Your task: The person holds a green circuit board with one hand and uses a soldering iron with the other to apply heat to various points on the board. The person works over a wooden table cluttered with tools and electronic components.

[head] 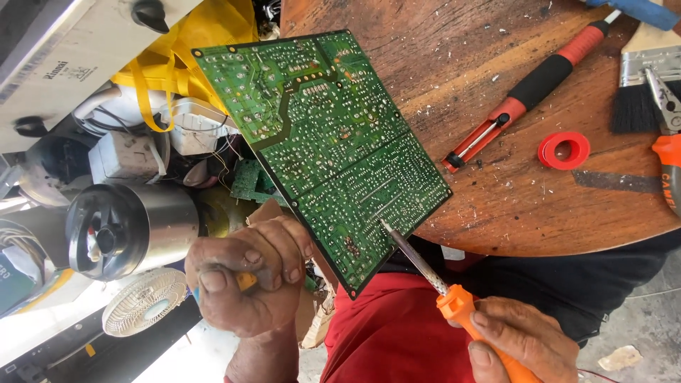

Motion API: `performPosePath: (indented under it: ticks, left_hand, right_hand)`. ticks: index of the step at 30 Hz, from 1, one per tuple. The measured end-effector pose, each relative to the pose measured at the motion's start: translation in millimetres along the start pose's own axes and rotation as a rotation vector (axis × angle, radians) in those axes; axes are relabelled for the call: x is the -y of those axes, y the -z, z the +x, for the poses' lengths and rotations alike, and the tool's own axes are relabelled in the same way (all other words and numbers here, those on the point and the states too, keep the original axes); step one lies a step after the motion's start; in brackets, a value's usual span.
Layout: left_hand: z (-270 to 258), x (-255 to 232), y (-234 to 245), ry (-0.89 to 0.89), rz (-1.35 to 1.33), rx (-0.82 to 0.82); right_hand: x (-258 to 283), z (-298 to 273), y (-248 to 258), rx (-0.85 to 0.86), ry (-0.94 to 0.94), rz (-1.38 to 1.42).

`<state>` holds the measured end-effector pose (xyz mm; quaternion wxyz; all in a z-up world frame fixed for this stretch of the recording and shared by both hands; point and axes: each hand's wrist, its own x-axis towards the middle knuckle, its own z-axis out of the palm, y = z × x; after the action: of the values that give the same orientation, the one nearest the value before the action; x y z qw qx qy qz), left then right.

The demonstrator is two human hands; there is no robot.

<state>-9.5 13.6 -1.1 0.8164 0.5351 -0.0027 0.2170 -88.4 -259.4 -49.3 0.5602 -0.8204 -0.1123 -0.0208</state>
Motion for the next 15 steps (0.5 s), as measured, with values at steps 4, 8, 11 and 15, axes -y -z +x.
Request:
performPosePath:
  ticks: [4,8,11,15]
  left_hand:
    - [1,-1,-3,-0.005,0.017,-0.004]
    - [2,0,-5,-0.022,0.040,-0.001]
    - [1,1,-5,-0.024,0.051,-0.010]
    - [0,0,-4,-0.011,0.076,-0.005]
  right_hand:
    - [-5,-14,-3,-0.086,-0.109,0.017]
    - [-10,-8,1,-0.015,0.019,0.020]
    - [-6,-6,-5,-0.052,0.013,0.020]
    - [-8,-9,-6,-0.082,-0.051,0.056]
